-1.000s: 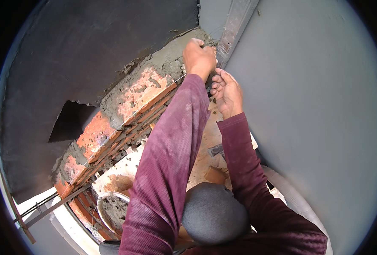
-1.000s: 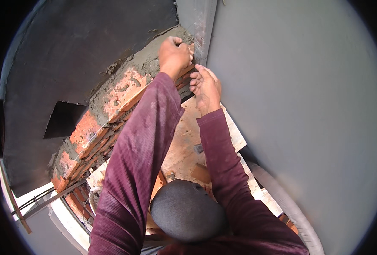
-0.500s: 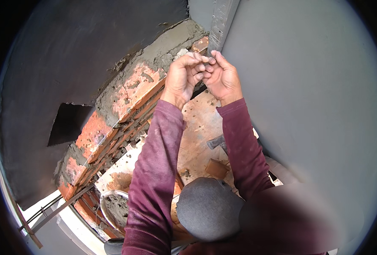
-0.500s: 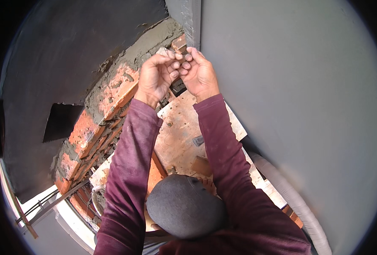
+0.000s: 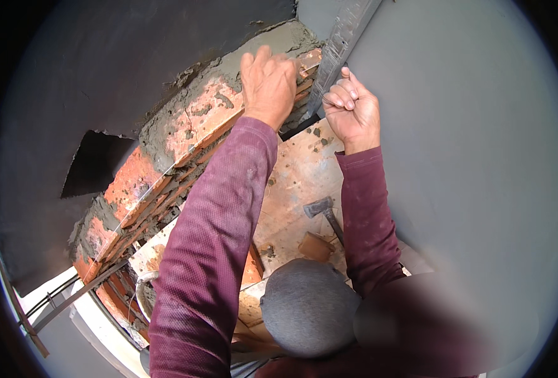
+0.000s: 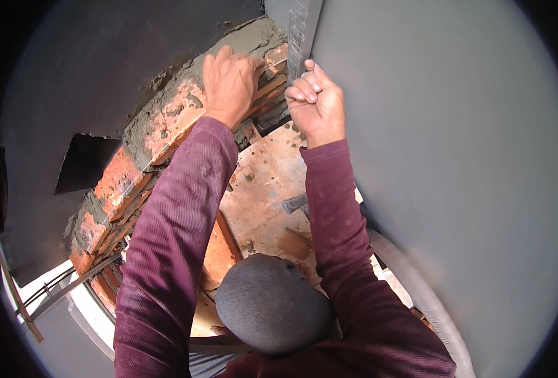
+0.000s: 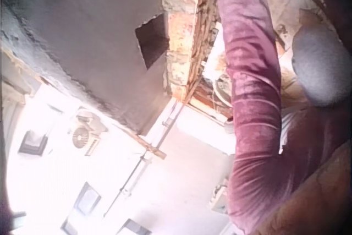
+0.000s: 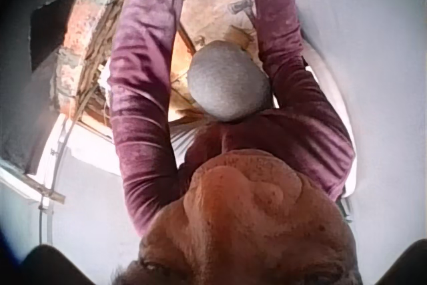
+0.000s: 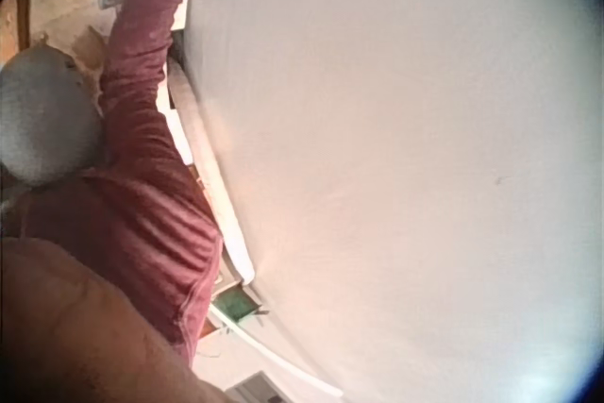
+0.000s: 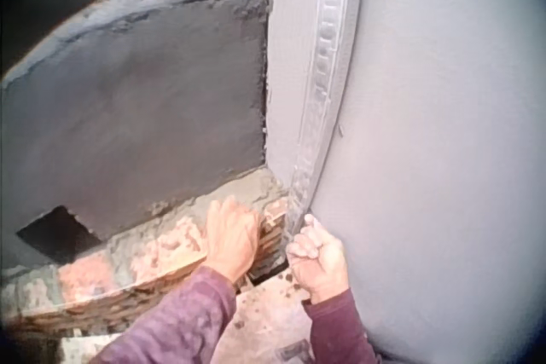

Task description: The person builds a brick wall by applying mortar with a trowel, placing bricks along a guide line, and tapping them into place with a hammer.

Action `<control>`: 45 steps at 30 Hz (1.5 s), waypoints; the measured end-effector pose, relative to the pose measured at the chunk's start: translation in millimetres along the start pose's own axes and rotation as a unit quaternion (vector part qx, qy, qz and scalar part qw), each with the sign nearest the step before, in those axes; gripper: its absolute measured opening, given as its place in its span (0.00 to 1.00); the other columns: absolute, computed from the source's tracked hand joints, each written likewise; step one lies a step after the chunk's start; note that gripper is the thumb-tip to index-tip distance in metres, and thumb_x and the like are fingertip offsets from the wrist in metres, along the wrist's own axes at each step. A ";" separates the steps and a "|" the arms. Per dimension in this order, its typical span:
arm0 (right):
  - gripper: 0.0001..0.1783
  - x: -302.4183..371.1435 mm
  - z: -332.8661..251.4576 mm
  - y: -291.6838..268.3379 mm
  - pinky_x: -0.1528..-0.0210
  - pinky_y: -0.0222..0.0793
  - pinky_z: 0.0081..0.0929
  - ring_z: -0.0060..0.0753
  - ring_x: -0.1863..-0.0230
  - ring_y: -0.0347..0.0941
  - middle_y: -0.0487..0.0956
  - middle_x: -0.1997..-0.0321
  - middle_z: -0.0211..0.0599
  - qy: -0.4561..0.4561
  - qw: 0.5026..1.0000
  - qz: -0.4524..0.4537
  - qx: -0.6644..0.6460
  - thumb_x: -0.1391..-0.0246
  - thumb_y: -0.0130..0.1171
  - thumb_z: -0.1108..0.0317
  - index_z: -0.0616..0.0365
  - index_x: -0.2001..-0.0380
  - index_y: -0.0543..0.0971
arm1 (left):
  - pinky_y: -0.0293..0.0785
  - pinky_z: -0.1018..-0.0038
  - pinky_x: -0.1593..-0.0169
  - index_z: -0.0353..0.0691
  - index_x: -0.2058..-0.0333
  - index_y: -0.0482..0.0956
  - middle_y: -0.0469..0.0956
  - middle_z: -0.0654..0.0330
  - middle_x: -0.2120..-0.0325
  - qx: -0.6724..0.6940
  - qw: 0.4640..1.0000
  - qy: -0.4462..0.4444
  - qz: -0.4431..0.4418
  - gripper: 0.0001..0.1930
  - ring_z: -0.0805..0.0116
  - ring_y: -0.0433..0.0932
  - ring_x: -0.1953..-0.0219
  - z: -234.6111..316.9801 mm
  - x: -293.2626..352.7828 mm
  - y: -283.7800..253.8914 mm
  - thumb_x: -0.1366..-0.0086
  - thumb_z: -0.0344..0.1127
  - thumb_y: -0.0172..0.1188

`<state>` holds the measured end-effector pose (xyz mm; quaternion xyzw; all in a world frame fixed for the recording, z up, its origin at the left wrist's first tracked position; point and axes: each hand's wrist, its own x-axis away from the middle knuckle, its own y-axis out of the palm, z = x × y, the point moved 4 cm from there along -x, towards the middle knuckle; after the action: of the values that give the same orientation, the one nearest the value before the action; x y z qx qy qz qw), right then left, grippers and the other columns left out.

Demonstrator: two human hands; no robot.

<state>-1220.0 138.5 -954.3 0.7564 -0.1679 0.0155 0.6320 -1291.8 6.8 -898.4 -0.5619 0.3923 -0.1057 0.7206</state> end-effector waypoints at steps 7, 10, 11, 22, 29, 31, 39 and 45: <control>0.10 2.2 -3.4 22.2 0.75 0.55 0.19 0.17 0.87 0.47 0.56 0.85 0.19 -0.007 1.000 -0.018 0.022 0.29 0.42 0.68 0.59 0.62 0.71 | 0.69 0.61 0.60 0.47 0.66 0.88 0.83 0.59 0.72 0.024 0.999 -0.010 0.024 0.08 0.59 0.78 0.63 0.4 -1.8 9.5 0.41 0.41 0.65; 0.08 1.5 -8.0 23.3 0.78 0.53 0.18 0.17 0.88 0.46 0.56 0.86 0.19 -0.015 1.000 -0.019 0.008 0.30 0.43 0.69 0.59 0.62 0.71 | 0.73 0.58 0.63 0.45 0.65 0.87 0.83 0.54 0.73 0.172 0.981 -0.083 0.021 0.08 0.52 0.81 0.66 0.2 -12.5 1.4 0.39 0.39 0.64; 0.08 1.6 -6.6 22.9 0.78 0.52 0.18 0.17 0.88 0.46 0.56 0.86 0.19 -0.019 0.999 -0.027 -0.005 0.30 0.43 0.69 0.59 0.62 0.71 | 0.74 0.57 0.63 0.43 0.65 0.87 0.83 0.52 0.73 0.226 0.970 -0.092 0.020 0.08 0.49 0.81 0.67 -0.3 -16.8 -2.1 0.39 0.38 0.63; 0.11 7.8 -4.7 23.0 0.82 0.46 0.18 0.15 0.87 0.46 0.56 0.85 0.19 -0.074 0.994 -0.037 0.077 0.31 0.47 0.67 0.60 0.53 0.74 | 0.75 0.56 0.59 0.33 0.68 0.82 0.81 0.42 0.71 0.212 0.973 -0.037 0.084 0.09 0.43 0.80 0.65 5.7 -48.8 14.2 0.41 0.34 0.63; 0.10 12.3 -9.1 21.0 0.82 0.49 0.18 0.15 0.87 0.47 0.56 0.85 0.18 -0.077 0.993 -0.035 0.086 0.31 0.45 0.67 0.60 0.54 0.73 | 0.71 0.51 0.59 0.31 0.70 0.76 0.77 0.40 0.72 0.272 0.955 -0.048 0.105 0.07 0.37 0.75 0.64 7.9 -53.0 18.0 0.40 0.31 0.57; 0.10 12.3 -11.6 20.0 0.82 0.48 0.18 0.15 0.87 0.47 0.57 0.85 0.18 -0.075 0.993 -0.039 0.082 0.31 0.46 0.67 0.61 0.54 0.73 | 0.71 0.50 0.59 0.31 0.72 0.76 0.76 0.39 0.73 0.281 0.950 -0.042 0.126 0.07 0.36 0.75 0.65 12.2 -53.7 13.9 0.40 0.30 0.57; 0.12 9.8 -5.4 21.6 0.82 0.47 0.18 0.15 0.87 0.47 0.57 0.85 0.18 -0.094 0.989 -0.032 0.111 0.31 0.47 0.67 0.61 0.51 0.74 | 0.70 0.50 0.59 0.29 0.75 0.76 0.76 0.36 0.73 0.269 0.951 -0.032 0.151 0.09 0.34 0.75 0.65 4.2 -64.5 15.1 0.41 0.30 0.57; 0.12 13.6 -6.9 12.8 0.82 0.47 0.17 0.15 0.87 0.47 0.57 0.85 0.18 -0.098 0.990 -0.022 0.096 0.31 0.47 0.67 0.61 0.51 0.74 | 0.71 0.49 0.62 0.28 0.76 0.78 0.76 0.35 0.76 0.314 0.943 -0.074 0.082 0.09 0.34 0.77 0.67 11.2 -63.7 2.4 0.43 0.30 0.58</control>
<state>-1209.3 140.1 -937.5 0.8147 -0.2098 -0.0565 0.5376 -1327.5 53.6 -871.5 -0.2795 0.3298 -0.1222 0.8934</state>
